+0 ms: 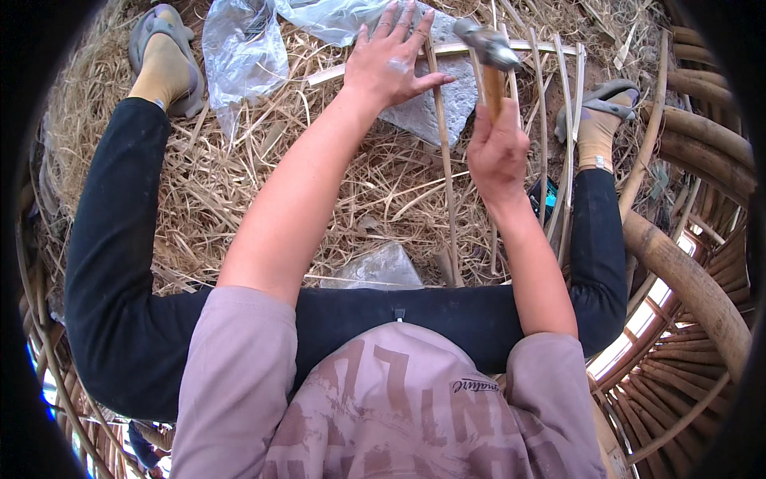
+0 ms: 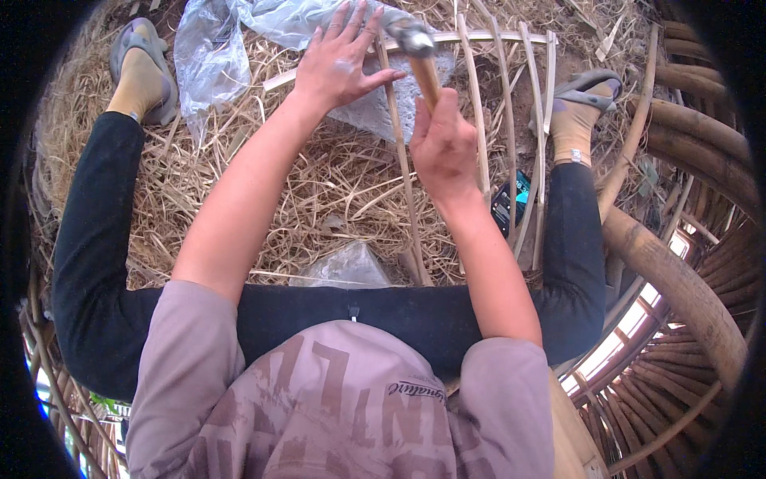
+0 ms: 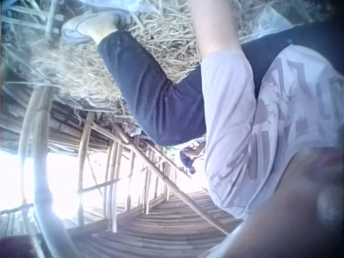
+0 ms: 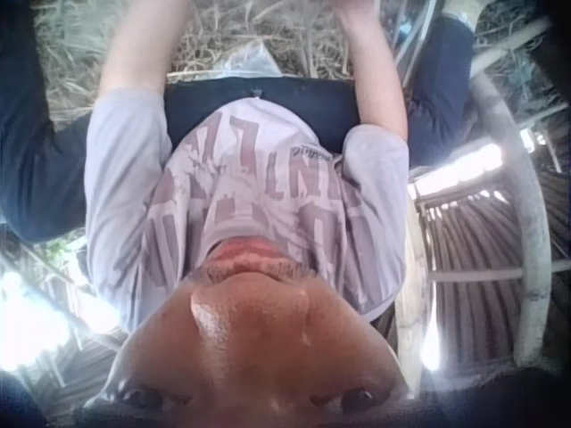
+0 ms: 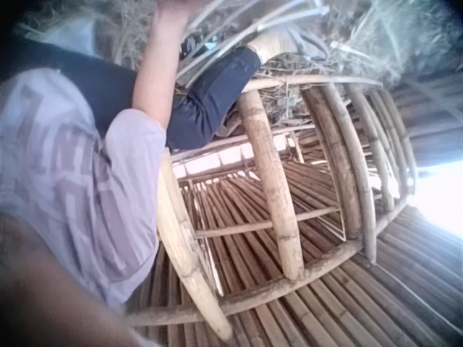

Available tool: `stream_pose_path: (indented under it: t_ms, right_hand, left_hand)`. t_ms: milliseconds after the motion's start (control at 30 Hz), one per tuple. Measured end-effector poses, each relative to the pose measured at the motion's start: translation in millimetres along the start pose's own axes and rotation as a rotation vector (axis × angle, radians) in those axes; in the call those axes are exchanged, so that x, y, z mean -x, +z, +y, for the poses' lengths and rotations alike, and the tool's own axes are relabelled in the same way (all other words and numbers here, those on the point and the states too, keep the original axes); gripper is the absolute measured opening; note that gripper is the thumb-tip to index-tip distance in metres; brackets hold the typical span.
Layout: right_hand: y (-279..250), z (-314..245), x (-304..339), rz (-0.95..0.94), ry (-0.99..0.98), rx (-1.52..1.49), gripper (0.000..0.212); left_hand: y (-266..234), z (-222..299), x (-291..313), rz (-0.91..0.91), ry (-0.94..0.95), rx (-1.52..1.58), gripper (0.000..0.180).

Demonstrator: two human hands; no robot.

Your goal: The person hammers nails through thin bamboo slats into a larger frame by hand while sitting in a bamboo structure.

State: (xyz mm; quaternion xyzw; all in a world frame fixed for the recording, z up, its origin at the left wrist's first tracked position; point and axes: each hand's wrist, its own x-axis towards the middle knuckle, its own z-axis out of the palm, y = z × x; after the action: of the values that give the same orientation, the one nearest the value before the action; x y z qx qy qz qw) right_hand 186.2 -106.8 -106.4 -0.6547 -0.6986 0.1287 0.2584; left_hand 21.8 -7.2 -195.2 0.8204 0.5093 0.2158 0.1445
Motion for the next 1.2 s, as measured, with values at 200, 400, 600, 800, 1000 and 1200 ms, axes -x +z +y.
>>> stream_pose_path:
  t_ms: [200,400,600,800,1000,1200]
  right_hand:
    - [3.1,0.8,-1.1,-0.096,0.006,0.092,0.017]
    - [2.7,-2.2,-8.1,-0.094,0.001,0.104,0.015]
    - [3.9,2.2,-9.5,-0.212,0.051,0.194,0.011]
    - [3.3,1.6,-11.9,-0.165,0.003,0.177,0.016]
    - [0.8,-1.6,-6.7,-0.027,-0.02,0.061,0.014]
    - [2.2,-2.1,-0.5,0.05,-0.057,0.077,0.016]
  left_hand:
    - [0.1,-2.0,-6.3,-0.042,-0.03,-0.014,0.107]
    - [2.6,-10.2,-3.3,-0.035,-0.036,-0.011,0.107]
    - [2.9,-8.8,-0.5,-0.017,-0.022,0.05,0.106]
    - [10.6,-8.3,-1.1,0.055,-0.019,0.063,0.105]
    - [1.6,-1.8,0.3,-0.019,-0.039,0.088,0.106]
    - [0.8,-2.1,-3.2,-0.019,-0.045,0.064,0.107]
